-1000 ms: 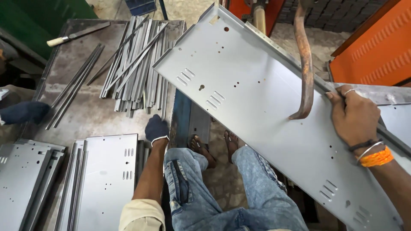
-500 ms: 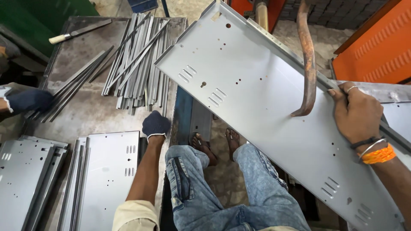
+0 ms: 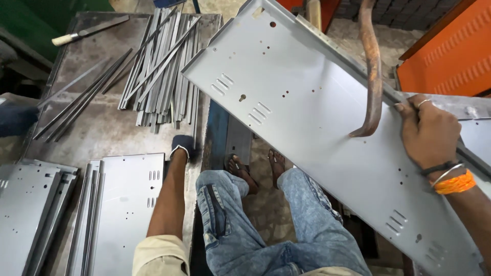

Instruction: Spot welding metal strips onto a metal panel using a stationary welding machine.

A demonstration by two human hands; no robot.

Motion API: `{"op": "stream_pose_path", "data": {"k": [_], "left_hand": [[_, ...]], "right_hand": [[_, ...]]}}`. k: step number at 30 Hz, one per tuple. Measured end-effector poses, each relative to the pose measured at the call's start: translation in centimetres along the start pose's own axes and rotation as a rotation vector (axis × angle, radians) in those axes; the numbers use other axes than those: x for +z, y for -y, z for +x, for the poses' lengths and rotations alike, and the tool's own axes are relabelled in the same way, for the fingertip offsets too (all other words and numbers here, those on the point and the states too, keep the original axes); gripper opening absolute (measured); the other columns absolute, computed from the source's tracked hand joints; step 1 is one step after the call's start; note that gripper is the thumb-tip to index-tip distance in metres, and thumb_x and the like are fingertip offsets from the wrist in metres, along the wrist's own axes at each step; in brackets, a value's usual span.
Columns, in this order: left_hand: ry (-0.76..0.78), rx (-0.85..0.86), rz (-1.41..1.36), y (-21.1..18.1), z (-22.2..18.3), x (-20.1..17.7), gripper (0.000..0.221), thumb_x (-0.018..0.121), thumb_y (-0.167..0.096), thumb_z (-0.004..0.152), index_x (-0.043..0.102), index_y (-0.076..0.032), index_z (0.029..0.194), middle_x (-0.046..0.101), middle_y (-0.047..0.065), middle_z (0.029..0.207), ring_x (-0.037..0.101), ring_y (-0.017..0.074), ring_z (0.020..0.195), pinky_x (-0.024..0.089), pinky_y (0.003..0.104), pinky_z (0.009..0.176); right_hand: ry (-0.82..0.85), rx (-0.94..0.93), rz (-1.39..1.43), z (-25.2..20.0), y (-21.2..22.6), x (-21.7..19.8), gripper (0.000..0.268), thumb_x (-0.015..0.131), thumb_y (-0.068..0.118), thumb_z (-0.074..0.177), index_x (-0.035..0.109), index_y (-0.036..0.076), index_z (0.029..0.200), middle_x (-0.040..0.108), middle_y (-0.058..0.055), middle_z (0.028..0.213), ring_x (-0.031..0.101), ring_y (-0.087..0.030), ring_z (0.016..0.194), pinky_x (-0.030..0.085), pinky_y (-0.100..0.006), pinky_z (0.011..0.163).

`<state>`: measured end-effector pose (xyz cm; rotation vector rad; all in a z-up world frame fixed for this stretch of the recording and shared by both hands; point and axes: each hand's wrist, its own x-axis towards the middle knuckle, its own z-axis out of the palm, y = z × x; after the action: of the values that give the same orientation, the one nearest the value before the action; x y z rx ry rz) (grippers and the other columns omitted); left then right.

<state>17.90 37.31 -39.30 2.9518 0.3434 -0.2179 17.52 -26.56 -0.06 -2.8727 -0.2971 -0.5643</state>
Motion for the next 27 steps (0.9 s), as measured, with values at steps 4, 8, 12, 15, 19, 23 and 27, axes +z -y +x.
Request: {"op": "stream_pose_path", "data": {"k": [4, 8, 12, 15, 19, 23, 27], "left_hand": [[-0.010, -0.069, -0.135, -2.4, -2.8, -3.5, 0.043, 0.073, -0.041, 0.080, 0.077, -0.001, 0.092, 0.074, 0.027, 0.097, 0.070, 0.0429, 0.095, 0.056, 0.050, 0.084], [-0.133, -0.283, -0.304, -4.0, -4.5, -6.0, 0.041, 0.072, -0.042, 0.079, 0.078, -0.002, 0.089, 0.073, 0.027, 0.098, 0.070, 0.0437, 0.096, 0.056, 0.049, 0.085], [-0.245, -0.257, -0.197, -1.6, -2.5, -1.5, 0.033, 0.075, -0.035, 0.078, 0.076, -0.003, 0.085, 0.073, 0.025, 0.098, 0.070, 0.0433, 0.097, 0.057, 0.050, 0.085], [-0.274, -0.315, -0.230, -2.7, -4.0, -4.5, 0.031, 0.079, -0.032, 0.075, 0.076, -0.003, 0.086, 0.074, 0.024, 0.096, 0.071, 0.0423, 0.094, 0.057, 0.050, 0.083], [-0.162, -0.339, -0.357, -5.9, -8.4, -12.5, 0.033, 0.082, -0.031, 0.070, 0.078, -0.001, 0.083, 0.076, 0.023, 0.088, 0.073, 0.0379, 0.081, 0.060, 0.047, 0.077], [0.059, -0.418, -1.098, -5.9, -9.4, -12.2, 0.024, 0.078, -0.026, 0.075, 0.077, -0.003, 0.079, 0.076, 0.022, 0.082, 0.074, 0.0324, 0.065, 0.061, 0.047, 0.067], [-0.157, -0.394, -0.675, -5.0, -11.0, -11.8, 0.016, 0.071, -0.018, 0.082, 0.079, -0.004, 0.085, 0.076, 0.023, 0.087, 0.074, 0.0381, 0.075, 0.062, 0.049, 0.073]], "right_hand": [[-0.034, -0.056, -0.003, -0.4, -1.4, 0.9, 0.029, 0.064, 0.029, 0.122, 0.068, 0.003, 0.109, 0.068, -0.022, 0.082, 0.067, -0.040, 0.078, 0.050, -0.048, 0.072], [-0.072, -0.095, -0.012, -0.4, -1.7, 1.3, 0.027, 0.064, 0.026, 0.120, 0.068, 0.001, 0.110, 0.068, -0.021, 0.085, 0.068, -0.039, 0.079, 0.050, -0.046, 0.074], [-0.064, -0.091, -0.042, -0.4, -1.3, 0.9, 0.029, 0.066, 0.027, 0.120, 0.067, 0.000, 0.107, 0.067, -0.019, 0.078, 0.067, -0.036, 0.074, 0.050, -0.044, 0.072], [-0.006, -0.046, -0.042, -0.1, -1.1, 0.5, 0.030, 0.061, 0.028, 0.117, 0.066, 0.001, 0.104, 0.064, -0.018, 0.071, 0.066, -0.035, 0.067, 0.049, -0.044, 0.068], [-0.039, -0.086, -0.025, 0.4, -0.8, 0.0, 0.035, 0.065, 0.029, 0.124, 0.066, 0.002, 0.102, 0.063, -0.018, 0.072, 0.065, -0.036, 0.068, 0.048, -0.043, 0.066], [-0.054, -0.161, 0.020, 1.9, -0.7, -0.4, 0.030, 0.066, 0.028, 0.118, 0.069, 0.002, 0.104, 0.064, -0.019, 0.072, 0.065, -0.037, 0.068, 0.047, -0.047, 0.066], [-0.032, -0.273, 0.130, 3.2, -0.5, -0.6, 0.029, 0.065, 0.028, 0.117, 0.070, 0.003, 0.103, 0.064, -0.020, 0.073, 0.065, -0.038, 0.070, 0.047, -0.046, 0.064]]}}
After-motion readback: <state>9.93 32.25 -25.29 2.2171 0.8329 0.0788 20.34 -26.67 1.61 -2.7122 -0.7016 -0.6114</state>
